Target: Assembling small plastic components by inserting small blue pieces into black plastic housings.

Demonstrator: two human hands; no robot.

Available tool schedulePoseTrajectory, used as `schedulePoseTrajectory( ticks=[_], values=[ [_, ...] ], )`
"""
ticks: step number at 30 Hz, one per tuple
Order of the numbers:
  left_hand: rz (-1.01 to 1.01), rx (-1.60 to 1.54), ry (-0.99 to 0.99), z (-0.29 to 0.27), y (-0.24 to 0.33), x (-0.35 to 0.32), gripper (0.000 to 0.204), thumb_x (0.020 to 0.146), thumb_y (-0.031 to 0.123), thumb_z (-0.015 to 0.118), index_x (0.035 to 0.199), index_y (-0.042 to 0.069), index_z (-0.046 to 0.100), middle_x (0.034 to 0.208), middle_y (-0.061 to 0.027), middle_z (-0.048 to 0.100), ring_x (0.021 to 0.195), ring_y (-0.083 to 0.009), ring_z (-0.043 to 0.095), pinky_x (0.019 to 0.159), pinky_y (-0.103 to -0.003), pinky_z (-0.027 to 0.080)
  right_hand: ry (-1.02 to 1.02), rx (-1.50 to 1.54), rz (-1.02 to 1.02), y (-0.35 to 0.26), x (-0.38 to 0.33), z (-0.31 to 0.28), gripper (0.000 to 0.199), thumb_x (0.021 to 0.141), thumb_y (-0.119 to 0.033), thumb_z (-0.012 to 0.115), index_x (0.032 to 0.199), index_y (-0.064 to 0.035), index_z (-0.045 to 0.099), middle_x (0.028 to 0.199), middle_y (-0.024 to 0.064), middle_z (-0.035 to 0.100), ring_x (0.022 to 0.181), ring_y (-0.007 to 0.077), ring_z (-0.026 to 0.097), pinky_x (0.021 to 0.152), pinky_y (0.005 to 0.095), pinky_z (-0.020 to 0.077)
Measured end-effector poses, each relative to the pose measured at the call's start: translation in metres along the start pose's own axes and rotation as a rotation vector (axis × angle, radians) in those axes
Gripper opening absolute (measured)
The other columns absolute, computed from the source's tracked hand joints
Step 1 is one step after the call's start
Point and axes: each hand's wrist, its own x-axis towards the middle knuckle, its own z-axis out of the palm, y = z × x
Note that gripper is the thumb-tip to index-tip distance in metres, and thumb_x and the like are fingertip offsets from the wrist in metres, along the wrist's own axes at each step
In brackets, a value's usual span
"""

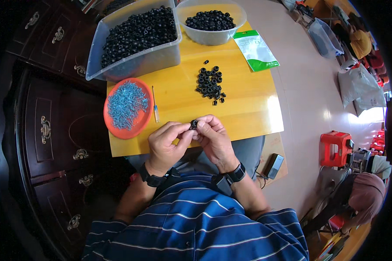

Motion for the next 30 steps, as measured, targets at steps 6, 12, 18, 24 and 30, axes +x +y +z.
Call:
schedulePoseTrajectory(
  ticks=[6, 12, 18, 24, 30],
  values=[
    [0.056, 0.108, -0.013, -0.001, 0.005, 0.004, 0.017, 0.081, -0.002, 0.079, 0.096, 0.001, 0.072, 0.083, -0.0116, 0.072, 0.07, -0.0249, 0.071, 0.059, -0.032, 0.055, 0.026, 0.065, 0.031, 0.0, -0.002, -0.003, 0.009, 0.101, -0.013, 0.065, 0.108, -0.0061, 0.065, 0.099, 0.005, 0.071, 0.086, 0.0127, 0.069, 0.079, 0.0271, 0.0585],
    [0.028, 0.128, -0.046, -0.003, 0.009, 0.007, 0.013, 0.082, 0.0, 0.078, 0.093, 0.002, 0.071, 0.08, -0.012, 0.07, 0.068, -0.0255, 0.07, 0.057, -0.034, 0.054, 0.011, 0.126, 0.098, -0.001, -0.001, -0.006, 0.009, 0.101, -0.013, 0.065, 0.107, -0.0063, 0.065, 0.099, 0.0058, 0.072, 0.084, 0.0133, 0.07, 0.079, 0.0278, 0.059],
    [-0.093, 0.094, -0.109, -0.006, 0.012, 0.008, 0.01, 0.083, 0.0, 0.078, 0.09, 0.001, 0.071, 0.078, -0.0102, 0.07, 0.065, -0.0185, 0.069, 0.058, -0.029, 0.054, 0.058, 0.026, 0.026, 0.001, -0.004, -0.003, 0.009, 0.101, -0.013, 0.066, 0.107, -0.0065, 0.065, 0.096, 0.0044, 0.071, 0.083, 0.012, 0.069, 0.078, 0.0271, 0.0586],
    [-0.273, -0.152, -0.181, -0.018, 0.007, 0.01, 0.013, 0.083, -0.002, 0.078, 0.094, 0.001, 0.07, 0.074, -0.0041, 0.069, 0.063, -0.0091, 0.066, 0.056, -0.025, 0.051, -0.01, -0.068, 0.035, -0.006, -0.005, -0.002, 0.01, 0.1, -0.014, 0.068, 0.105, -0.0065, 0.065, 0.092, 0.0032, 0.07, 0.081, 0.0103, 0.067, 0.074, 0.0248, 0.0564],
    [-0.396, -0.409, -0.263, -0.024, 0.006, 0.011, 0.031, 0.084, -0.004, 0.077, 0.114, -0.002, 0.07, 0.082, 0.0017, 0.063, 0.069, -0.0038, 0.06, 0.062, -0.02, 0.049, -0.064, -0.063, 0.057, -0.007, -0.004, 0.004, 0.009, 0.099, -0.012, 0.069, 0.105, -0.006, 0.065, 0.091, 0.0028, 0.069, 0.078, 0.0103, 0.065, 0.073, 0.0249, 0.0543]
  ],
)
